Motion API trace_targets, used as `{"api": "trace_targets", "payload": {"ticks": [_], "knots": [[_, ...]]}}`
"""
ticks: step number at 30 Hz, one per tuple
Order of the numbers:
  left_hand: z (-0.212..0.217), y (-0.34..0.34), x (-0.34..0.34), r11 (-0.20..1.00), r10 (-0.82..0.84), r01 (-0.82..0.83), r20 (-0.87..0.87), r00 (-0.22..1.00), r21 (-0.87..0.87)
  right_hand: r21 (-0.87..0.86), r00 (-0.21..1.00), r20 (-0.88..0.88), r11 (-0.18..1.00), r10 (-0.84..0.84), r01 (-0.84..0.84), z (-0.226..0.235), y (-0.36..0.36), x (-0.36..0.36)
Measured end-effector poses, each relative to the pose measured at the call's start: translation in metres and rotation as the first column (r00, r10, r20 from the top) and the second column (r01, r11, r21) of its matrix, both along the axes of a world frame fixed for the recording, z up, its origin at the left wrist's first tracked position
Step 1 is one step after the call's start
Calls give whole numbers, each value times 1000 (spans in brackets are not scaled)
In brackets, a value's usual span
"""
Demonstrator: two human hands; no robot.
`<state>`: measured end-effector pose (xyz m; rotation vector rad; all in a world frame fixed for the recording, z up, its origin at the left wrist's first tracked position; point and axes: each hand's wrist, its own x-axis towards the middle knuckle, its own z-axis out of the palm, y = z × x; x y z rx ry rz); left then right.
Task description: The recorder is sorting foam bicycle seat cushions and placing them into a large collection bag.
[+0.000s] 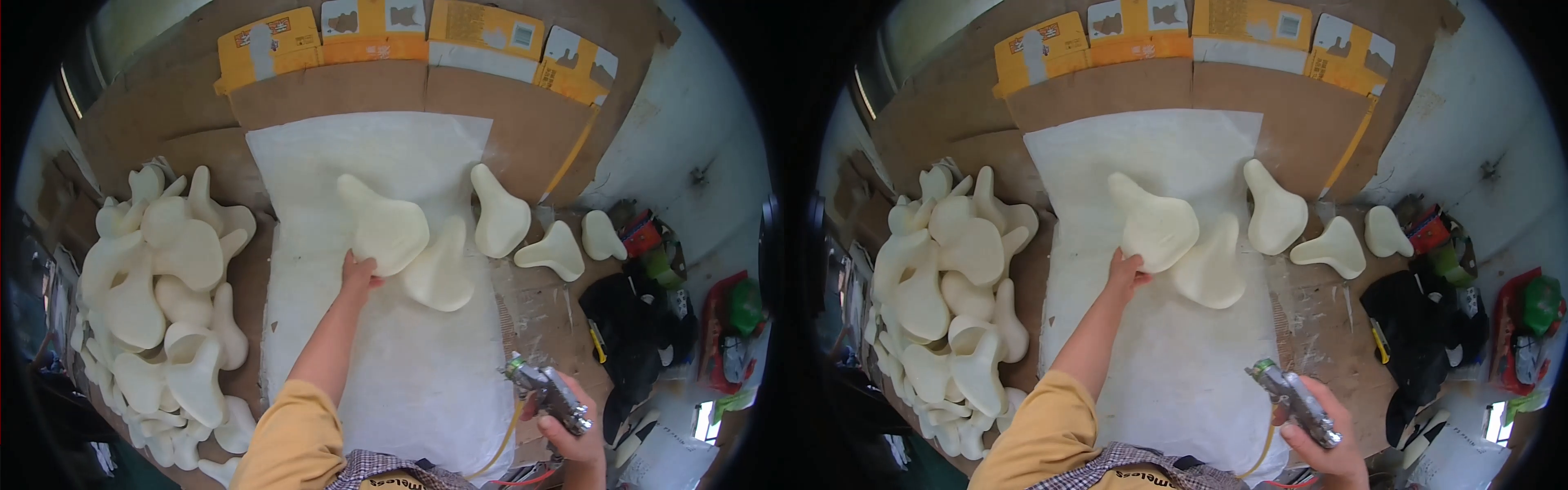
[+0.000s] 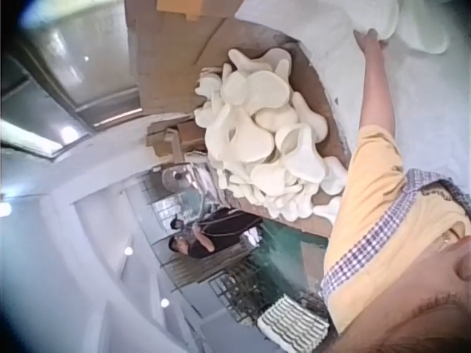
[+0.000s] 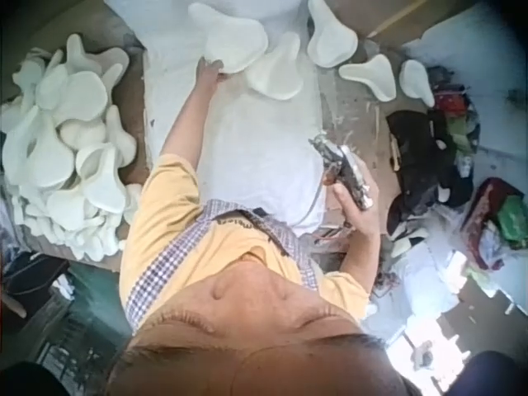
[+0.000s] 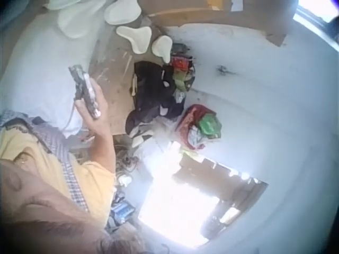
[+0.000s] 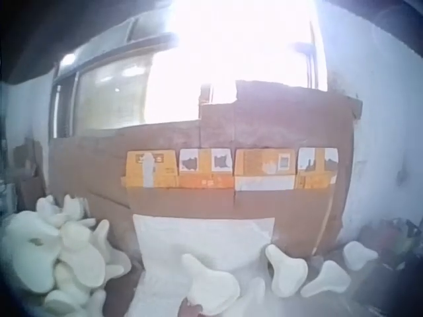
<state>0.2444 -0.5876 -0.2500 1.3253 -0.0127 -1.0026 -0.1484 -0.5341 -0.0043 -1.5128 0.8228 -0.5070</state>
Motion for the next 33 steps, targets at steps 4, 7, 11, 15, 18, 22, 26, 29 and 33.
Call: {"api": "trace_targets", "payload": {"ticks": [4, 7, 11, 15, 18, 22, 26, 29, 33], "knots": [[14, 70, 18, 989, -102, 66, 291, 951, 131, -132, 995, -100, 990, 30, -43, -5, -8, -1], [4, 112, 24, 979, -139, 73, 359, 923, 191, -126, 995, -36, 987, 93, -97, -5, -6, 14], [1, 147, 26, 982, 8, -47, 207, 978, 184, -42, 969, 245, 999, 21, -10, 11, 7, 32], [34, 177, 91, 768, 379, -358, -74, 923, -531, -124, 961, 277, 992, 26, 8, 6, 7, 21], [95, 123, 79, 689, 436, -505, -259, 862, -519, -85, 975, 217, 993, -58, 78, -7, 3, -4], [-34, 30, 27, 971, -237, 238, 35, 971, -19, 14, 963, 227, 989, -148, 149, -28, 0, -23], [-66, -40, -63, 940, -148, 203, -207, 967, 273, 66, 977, 124, 984, -171, 164, -41, 0, -33], [-46, -53, -77, 985, 130, -94, -271, 954, 142, 95, 981, 95, 982, -170, 161, -42, -1, -40], [47, -32, -109, 988, 18, -92, 494, 869, 127, 111, 972, 71, 970, -224, 216, -50, -5, -55]]}}
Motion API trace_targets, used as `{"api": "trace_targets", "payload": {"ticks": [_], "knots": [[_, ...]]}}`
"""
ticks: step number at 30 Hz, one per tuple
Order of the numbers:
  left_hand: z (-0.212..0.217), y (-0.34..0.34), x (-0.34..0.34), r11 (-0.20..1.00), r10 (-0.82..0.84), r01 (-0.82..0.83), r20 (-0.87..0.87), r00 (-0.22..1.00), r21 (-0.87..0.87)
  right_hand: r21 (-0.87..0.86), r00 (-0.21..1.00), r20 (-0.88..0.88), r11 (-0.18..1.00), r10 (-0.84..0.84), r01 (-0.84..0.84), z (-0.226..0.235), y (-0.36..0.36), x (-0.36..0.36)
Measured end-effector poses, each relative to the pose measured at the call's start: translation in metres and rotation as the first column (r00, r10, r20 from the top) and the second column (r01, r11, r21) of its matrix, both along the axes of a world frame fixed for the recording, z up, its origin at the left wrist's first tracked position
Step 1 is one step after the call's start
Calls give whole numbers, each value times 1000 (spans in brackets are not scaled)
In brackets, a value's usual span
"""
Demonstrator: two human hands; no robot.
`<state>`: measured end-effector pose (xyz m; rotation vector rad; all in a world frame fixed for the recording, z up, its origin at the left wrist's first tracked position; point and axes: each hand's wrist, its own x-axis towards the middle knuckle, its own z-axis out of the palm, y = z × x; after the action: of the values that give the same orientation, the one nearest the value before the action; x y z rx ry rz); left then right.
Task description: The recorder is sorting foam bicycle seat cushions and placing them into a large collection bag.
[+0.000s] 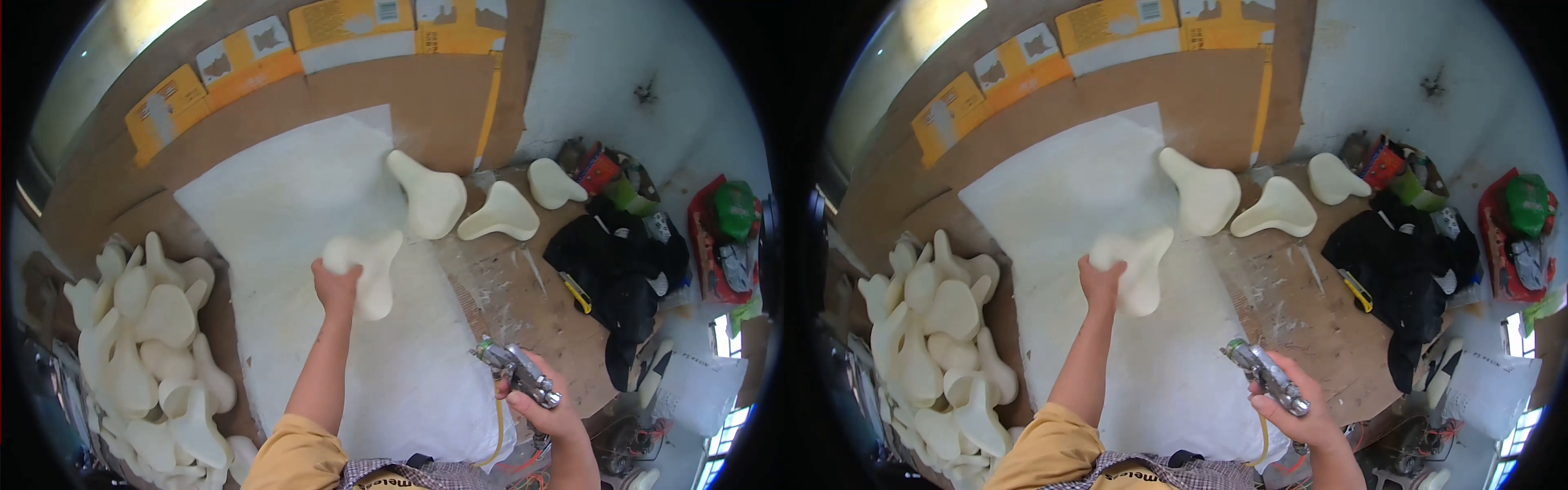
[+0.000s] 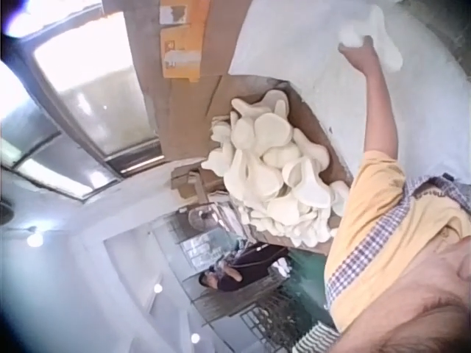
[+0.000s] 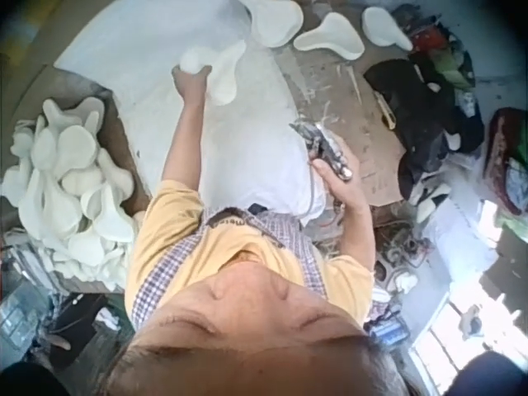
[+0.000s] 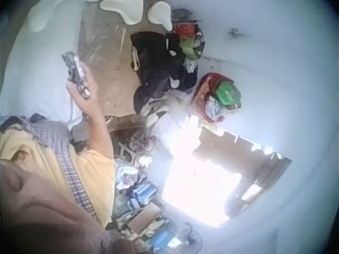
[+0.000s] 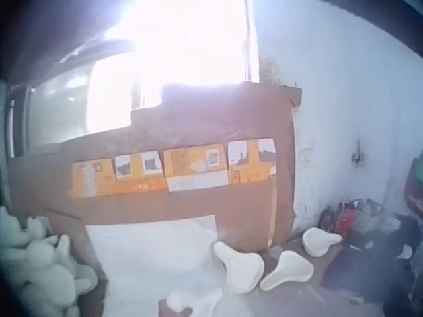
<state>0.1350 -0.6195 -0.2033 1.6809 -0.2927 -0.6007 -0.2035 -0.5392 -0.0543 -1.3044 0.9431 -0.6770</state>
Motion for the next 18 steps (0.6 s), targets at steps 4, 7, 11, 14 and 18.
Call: {"api": "trace_targets", "payload": {"ticks": [4, 7, 11, 14, 18], "knots": [[26, 72, -24, 816, -565, 491, 600, 566, 305, -2, 998, 18, 998, 59, -59, 0, 0, 5], [-29, 107, -2, 824, -522, 455, 766, 375, 338, -43, 991, -17, 990, 133, -133, 7, 8, 9], [-81, 132, 28, 872, -407, 76, 631, 661, 483, -95, 966, -95, 964, 240, -248, 14, 27, 8], [-65, 111, 0, 833, -390, 510, -427, 816, 213, -128, 969, -159, 969, 188, -209, 23, 44, -8], [-96, 110, -8, 810, -443, 535, -347, 827, 240, -155, 999, -51, 988, -15, 6, 46, 69, -15]]}}
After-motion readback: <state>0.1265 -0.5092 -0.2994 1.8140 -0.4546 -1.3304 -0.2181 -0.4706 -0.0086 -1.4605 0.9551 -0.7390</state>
